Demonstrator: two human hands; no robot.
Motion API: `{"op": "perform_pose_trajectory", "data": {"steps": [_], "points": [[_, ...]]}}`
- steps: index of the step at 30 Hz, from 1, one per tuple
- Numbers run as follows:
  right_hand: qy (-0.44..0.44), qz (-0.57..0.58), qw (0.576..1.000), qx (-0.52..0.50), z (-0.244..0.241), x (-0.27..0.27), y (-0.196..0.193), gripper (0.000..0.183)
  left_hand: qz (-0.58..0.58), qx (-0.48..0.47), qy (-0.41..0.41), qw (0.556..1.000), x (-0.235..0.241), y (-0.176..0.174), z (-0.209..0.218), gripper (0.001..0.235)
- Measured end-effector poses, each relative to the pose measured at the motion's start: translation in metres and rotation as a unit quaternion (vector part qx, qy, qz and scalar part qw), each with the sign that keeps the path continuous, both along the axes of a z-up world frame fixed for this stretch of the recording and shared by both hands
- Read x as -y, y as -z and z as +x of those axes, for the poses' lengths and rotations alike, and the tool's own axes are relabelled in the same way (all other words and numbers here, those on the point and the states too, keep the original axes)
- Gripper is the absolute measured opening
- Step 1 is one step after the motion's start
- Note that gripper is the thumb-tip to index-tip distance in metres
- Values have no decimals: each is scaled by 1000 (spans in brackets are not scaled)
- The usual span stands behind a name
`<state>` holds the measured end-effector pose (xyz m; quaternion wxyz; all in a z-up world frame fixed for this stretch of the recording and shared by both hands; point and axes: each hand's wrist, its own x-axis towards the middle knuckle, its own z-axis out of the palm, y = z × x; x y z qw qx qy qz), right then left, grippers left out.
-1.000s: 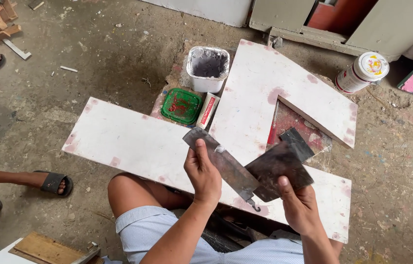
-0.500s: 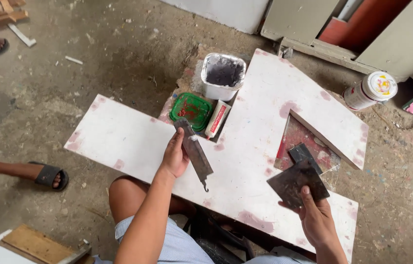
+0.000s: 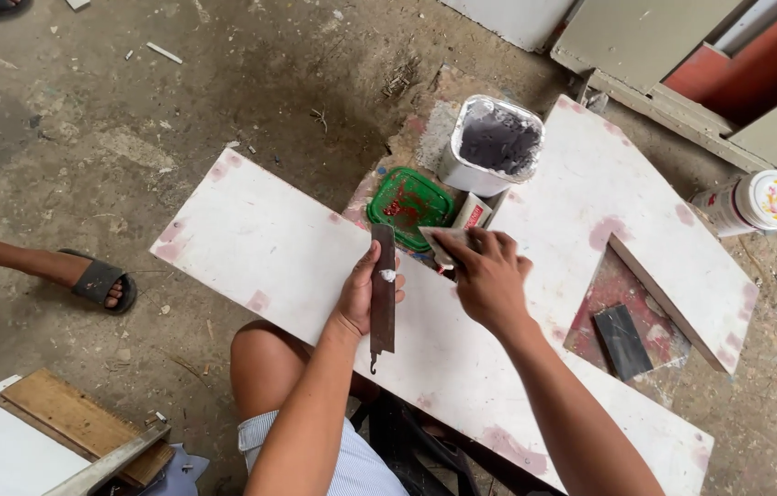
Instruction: Applying and smoothing filler material onto a large letter-shaped workpiece using putty knives for surface preparation.
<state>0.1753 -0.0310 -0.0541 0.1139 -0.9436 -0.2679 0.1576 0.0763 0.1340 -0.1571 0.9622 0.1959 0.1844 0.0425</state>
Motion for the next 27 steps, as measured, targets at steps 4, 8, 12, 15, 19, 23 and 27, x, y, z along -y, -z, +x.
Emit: {"op": "perform_pose_trajectory", "data": {"steps": [4, 8, 12, 15, 19, 23, 27], "points": [[-37, -79, 992, 88, 23, -39, 51, 53, -37, 4, 13, 999, -3, -3, -1, 36], [-29, -85, 991, 97, 26, -53, 60, 48, -40, 14, 17, 999, -4, 2, 0, 36], [16, 30, 999, 29, 18, -41, 27, 49, -18, -3, -2, 1000, -4, -3, 2, 31], [20, 126, 990, -58, 10, -13, 11, 50, -8, -24, -13, 1000, -3, -9, 1, 28], [7, 177, 976, -124, -1, 11, 1, 47, -7, -33, 0, 999, -4, -10, 2, 29], [-13, 186, 976, -111, -12, 14, 9, 48, -10, -22, 0, 1000, -3, -11, 2, 31], [-2, 201, 972, -122, -21, 8, 8, 45, -14, -19, 31, 999, -5, -14, -1, 42]]}}
